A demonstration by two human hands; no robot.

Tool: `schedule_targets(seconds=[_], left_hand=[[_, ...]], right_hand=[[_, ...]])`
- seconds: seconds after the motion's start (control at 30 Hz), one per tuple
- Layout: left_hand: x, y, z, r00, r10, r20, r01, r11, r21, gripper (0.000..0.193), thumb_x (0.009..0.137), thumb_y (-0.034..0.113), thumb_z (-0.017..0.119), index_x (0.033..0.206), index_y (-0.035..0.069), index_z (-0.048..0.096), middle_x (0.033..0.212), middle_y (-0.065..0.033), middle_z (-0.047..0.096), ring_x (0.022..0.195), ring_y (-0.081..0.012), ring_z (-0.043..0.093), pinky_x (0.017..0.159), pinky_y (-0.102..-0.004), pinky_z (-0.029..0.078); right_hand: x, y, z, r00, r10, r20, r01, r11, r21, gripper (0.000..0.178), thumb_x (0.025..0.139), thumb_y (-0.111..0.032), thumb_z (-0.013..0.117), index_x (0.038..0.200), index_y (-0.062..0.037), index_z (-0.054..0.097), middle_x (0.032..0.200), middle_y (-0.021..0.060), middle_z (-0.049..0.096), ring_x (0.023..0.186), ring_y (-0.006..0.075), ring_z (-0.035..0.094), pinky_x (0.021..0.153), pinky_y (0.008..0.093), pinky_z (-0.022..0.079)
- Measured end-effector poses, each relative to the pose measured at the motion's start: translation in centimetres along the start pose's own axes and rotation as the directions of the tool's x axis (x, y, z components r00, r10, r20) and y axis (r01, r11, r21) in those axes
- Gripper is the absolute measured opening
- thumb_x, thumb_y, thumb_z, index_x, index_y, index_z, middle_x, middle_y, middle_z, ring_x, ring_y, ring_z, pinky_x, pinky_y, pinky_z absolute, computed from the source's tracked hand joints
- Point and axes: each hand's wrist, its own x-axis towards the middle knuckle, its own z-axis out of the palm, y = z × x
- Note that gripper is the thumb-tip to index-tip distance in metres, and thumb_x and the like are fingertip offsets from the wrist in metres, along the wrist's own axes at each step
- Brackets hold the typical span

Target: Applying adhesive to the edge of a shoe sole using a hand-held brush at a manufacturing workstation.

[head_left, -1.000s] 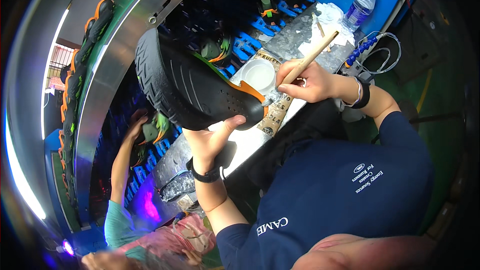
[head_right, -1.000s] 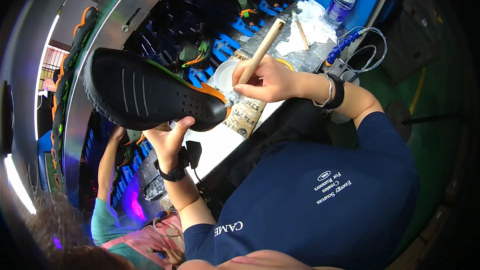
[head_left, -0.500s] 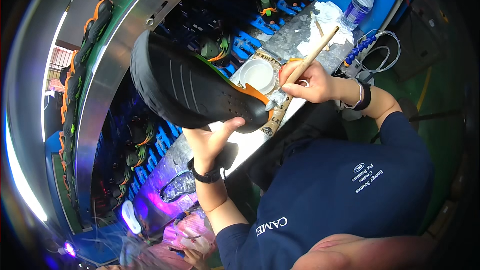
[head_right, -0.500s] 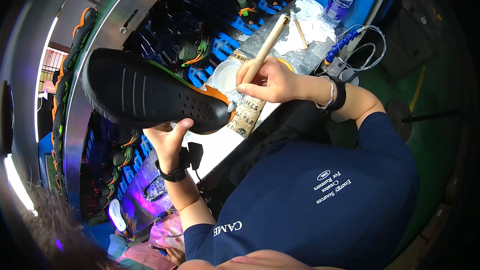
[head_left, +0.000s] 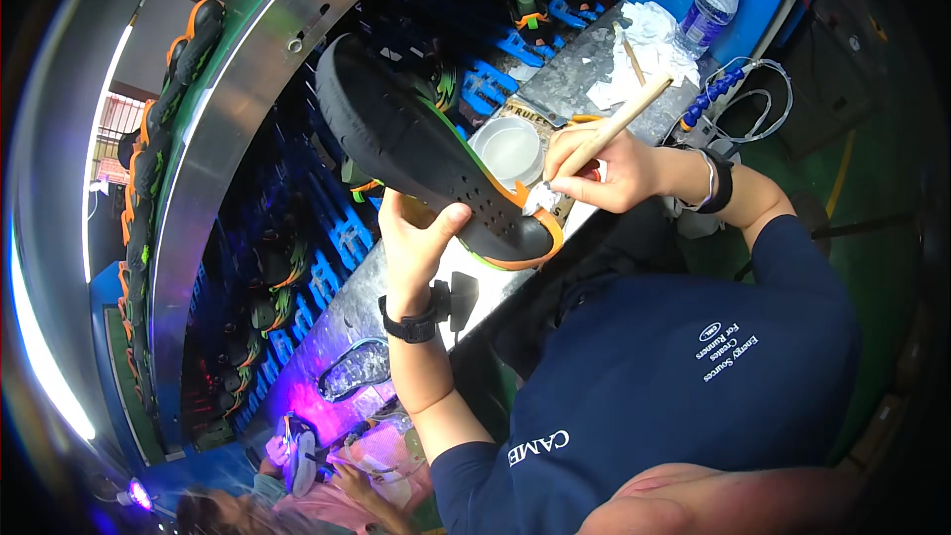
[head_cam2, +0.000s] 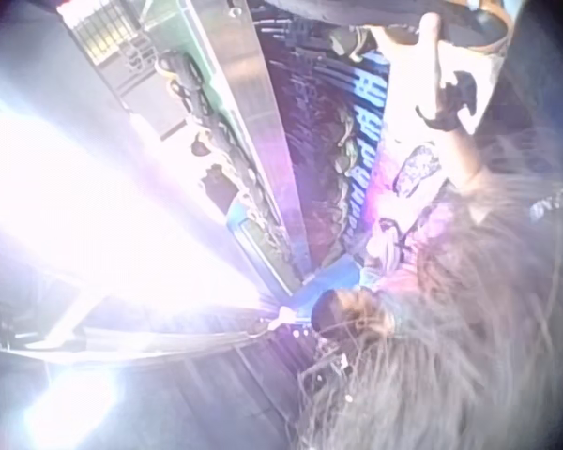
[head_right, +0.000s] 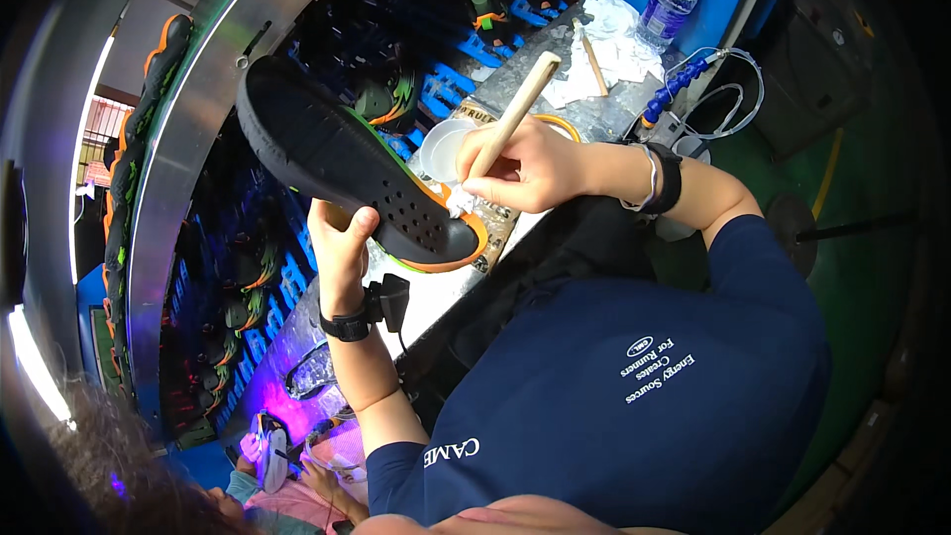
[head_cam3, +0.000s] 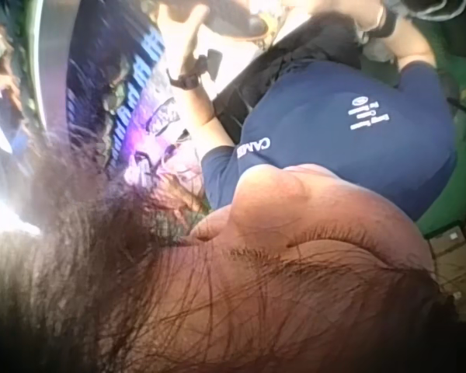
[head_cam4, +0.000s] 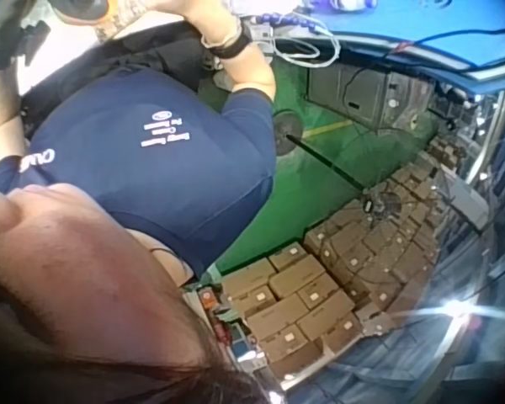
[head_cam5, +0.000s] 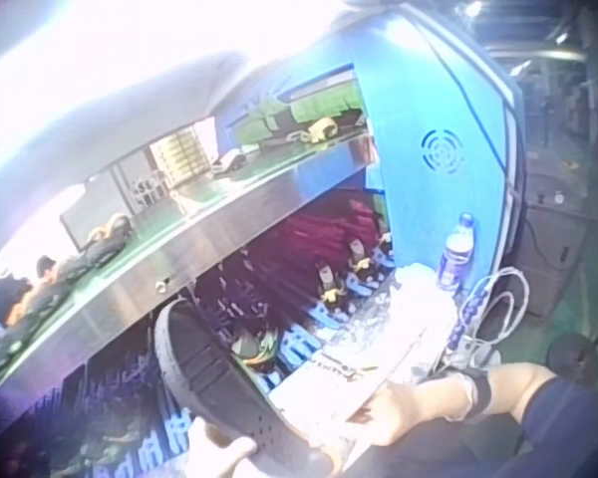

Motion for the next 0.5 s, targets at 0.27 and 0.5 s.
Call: schedule_targets(seconds=[0.27,0.5], left_hand=[[-0.4,-0.4,0.6,0.993,-0.094,0.065,0.099,0.993,-0.069,0.057,0.064,0.015,0.074,0.109,-0.001,0.042,0.099,-0.0097,0.053,0.093,-0.0175,0.051,0.084,-0.0305,0.04],[-0.8,-0.3,1.8,0.981,-0.139,0.138,0.151,0.985,-0.083,0.058,0.063,0.016,0.074,0.108,-0.001,0.042,0.1,-0.0101,0.053,0.093,-0.0178,0.051,0.081,-0.0302,0.041]], right_hand=[[1.7,0.7,0.4,0.948,-0.294,-0.127,0.28,0.953,-0.117,0.009,0.07,0.006,0.054,0.078,0.0008,0.053,0.073,0.0079,0.054,0.05,0.0094,0.044,0.042,0.0203,0.033],[3.3,0.6,-1.4,0.902,-0.376,-0.212,0.317,0.911,-0.265,0.012,0.07,0.007,0.055,0.079,0.0004,0.054,0.076,0.0099,0.057,0.057,0.0132,0.05,0.043,0.0214,0.038]])
